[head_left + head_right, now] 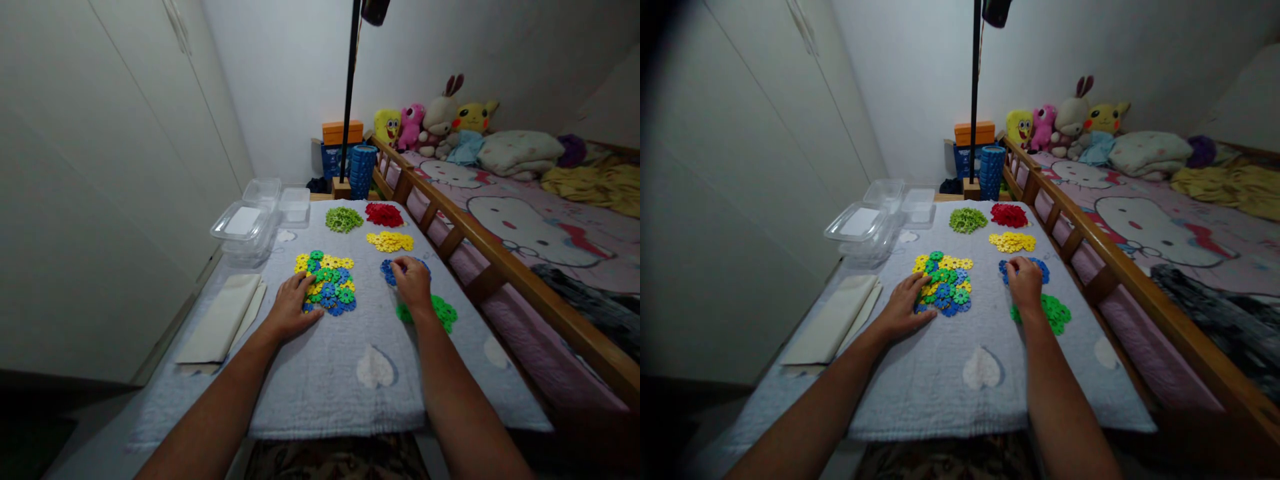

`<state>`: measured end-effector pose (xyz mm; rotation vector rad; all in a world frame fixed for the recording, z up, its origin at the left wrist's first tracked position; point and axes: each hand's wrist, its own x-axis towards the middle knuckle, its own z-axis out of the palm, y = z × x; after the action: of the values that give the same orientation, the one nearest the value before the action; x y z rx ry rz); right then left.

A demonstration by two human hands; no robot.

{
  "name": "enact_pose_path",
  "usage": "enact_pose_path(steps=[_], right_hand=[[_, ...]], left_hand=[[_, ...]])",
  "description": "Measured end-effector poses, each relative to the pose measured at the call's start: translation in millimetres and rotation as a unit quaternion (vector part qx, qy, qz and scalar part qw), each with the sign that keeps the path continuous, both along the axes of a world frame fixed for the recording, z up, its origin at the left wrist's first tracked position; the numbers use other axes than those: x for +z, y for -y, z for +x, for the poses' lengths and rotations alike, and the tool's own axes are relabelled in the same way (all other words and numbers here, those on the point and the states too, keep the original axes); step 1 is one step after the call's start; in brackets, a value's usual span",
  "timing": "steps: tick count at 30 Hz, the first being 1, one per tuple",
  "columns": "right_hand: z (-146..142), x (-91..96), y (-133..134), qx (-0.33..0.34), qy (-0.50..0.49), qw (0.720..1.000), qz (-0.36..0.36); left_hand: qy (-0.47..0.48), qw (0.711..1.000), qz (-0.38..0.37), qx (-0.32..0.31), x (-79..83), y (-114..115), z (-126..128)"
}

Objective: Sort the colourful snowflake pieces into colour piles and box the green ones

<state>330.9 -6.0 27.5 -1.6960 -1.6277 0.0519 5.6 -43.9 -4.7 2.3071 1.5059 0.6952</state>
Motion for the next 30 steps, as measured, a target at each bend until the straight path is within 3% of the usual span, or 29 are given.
enact_pose_path(steps=[6,11,15,18,21,24,26,30], right_hand=[[17.4,-6.9,-6.8,-0.121,0.014,0.991,-0.049],[22.4,-8.4,-5.8,-0.167,0.049,0.981,-0.091],[23.2,-10.7,-3.6,-0.165,0.060,0.983,-0.044],[11.9,-10.7,-2.6,-0.087,0.058,0.995,0.001],[-12.0,-8.3,1.2,0.084,0.048,0.995,-0.004],[-39.7,-6.8,10.0,0.237,0.051,0.969,-0.046],[-54.4,-7.3,16.7,0.281,0.074,0.954,-0.069],[-68.3,-9.6,24.6,0.286,0.120,0.945,-0.103]], left_hand=[[-0.008,1.000,-0.012,0.004,2.9,0.6,1.1],[0.000,1.000,-0.004,0.003,0.6,0.5,0.9],[-0.002,1.000,-0.002,-0.001,0.4,0.3,0.1],[-0.002,1.000,-0.004,-0.003,1.6,0.1,0.1],[0.002,1.000,0.000,-0.001,2.4,0.3,0.7],[0.009,1.000,0.002,0.002,2.6,0.8,1.1],[0.018,1.000,0.003,0.002,2.5,0.9,0.9],[0.036,0.999,0.013,0.002,1.2,-0.3,-0.3]])
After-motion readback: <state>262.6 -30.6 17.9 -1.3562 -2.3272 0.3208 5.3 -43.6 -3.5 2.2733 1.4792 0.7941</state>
